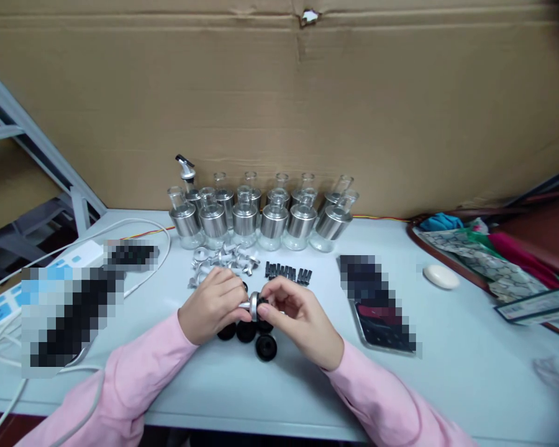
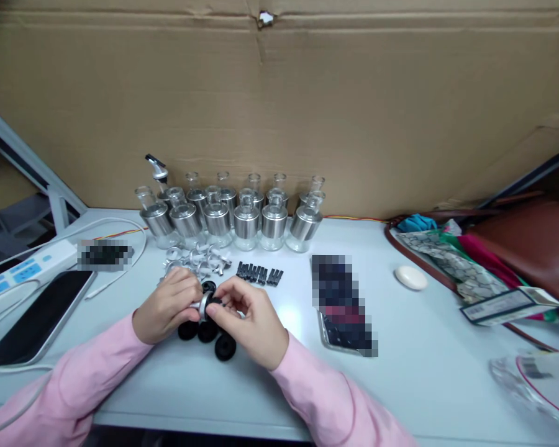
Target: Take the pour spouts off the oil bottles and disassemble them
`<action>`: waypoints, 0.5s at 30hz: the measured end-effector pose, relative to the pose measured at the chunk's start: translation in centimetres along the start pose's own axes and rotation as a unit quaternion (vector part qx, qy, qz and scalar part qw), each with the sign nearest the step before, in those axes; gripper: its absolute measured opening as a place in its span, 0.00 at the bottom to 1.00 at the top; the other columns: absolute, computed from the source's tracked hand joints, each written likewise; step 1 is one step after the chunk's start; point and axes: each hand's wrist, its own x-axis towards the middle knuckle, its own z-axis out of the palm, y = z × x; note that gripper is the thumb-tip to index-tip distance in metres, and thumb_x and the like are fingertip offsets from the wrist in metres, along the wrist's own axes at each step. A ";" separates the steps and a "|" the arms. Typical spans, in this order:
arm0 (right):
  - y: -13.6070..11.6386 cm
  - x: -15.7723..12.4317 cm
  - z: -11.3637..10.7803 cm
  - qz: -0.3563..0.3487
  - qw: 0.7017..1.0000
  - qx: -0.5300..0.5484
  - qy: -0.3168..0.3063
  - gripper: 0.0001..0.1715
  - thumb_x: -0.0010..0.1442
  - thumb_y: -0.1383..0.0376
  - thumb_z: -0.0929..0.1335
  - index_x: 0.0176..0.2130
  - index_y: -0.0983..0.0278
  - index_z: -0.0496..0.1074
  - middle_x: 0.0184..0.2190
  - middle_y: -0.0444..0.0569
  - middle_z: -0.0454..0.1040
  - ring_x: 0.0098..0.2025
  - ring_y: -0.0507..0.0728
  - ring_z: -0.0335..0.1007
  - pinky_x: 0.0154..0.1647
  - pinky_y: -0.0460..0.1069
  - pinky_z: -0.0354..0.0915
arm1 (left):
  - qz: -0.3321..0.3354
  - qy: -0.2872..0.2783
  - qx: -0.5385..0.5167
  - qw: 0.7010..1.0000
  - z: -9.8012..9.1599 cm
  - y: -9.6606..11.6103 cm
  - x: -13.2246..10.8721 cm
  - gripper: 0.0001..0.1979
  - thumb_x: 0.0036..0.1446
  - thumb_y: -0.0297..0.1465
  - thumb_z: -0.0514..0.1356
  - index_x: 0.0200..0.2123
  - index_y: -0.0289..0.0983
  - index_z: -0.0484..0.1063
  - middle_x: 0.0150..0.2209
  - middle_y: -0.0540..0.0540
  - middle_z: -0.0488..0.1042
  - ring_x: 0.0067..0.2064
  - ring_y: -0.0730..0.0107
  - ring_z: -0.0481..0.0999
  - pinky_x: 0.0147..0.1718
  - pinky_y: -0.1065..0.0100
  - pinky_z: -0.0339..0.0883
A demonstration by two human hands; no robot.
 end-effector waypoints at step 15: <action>0.4 -0.2 0.1 -0.378 0.875 -0.304 0.003 0.07 0.55 0.73 0.64 0.36 0.64 0.65 0.27 0.48 0.70 0.29 0.51 0.61 0.30 0.47 0.62 | -0.054 -0.105 -0.137 0.983 -1.9 -0.2 1.1 0.27 0.64 0.42 0.34 0.19 0.36 0.58 0.20 0.50 0.62 0.27 0.72 0.59 0.30 0.68 0.53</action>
